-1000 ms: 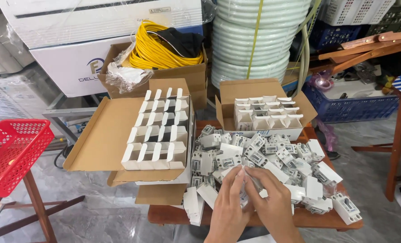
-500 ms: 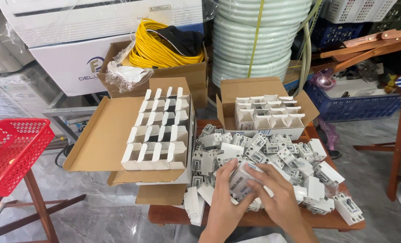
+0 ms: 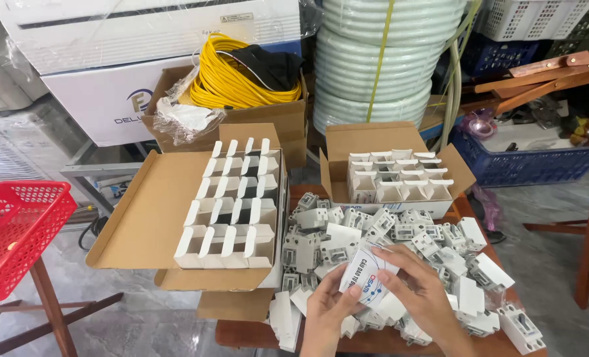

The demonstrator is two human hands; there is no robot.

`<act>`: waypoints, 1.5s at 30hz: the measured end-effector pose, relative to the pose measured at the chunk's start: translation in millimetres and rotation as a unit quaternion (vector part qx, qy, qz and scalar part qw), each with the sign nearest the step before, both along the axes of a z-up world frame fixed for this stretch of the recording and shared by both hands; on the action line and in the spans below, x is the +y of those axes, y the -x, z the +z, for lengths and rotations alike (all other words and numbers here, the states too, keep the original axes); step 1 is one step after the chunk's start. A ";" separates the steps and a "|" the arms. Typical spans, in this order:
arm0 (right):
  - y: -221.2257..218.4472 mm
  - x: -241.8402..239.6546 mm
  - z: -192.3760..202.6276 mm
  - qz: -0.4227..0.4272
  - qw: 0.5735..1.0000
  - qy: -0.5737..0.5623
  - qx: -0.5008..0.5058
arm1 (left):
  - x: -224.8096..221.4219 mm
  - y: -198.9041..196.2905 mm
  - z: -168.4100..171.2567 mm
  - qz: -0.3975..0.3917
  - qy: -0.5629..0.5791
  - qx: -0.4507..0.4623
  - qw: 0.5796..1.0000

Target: The person picks up individual circuit breakers from a pile on a table and places them into organized slots within cardboard boxes.

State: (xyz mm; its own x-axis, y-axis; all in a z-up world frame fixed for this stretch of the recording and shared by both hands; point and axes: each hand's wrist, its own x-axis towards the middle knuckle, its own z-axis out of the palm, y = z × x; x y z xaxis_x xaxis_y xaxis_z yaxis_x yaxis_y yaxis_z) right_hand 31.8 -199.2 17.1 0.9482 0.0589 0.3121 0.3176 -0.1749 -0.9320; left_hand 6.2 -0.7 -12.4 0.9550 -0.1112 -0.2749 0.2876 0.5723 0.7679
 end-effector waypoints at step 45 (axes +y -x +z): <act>-463.0 16.9 -59.6 0.034 0.856 0.516 0.001 | -41.9 -273.7 -103.8 -0.016 -0.778 -0.344 0.525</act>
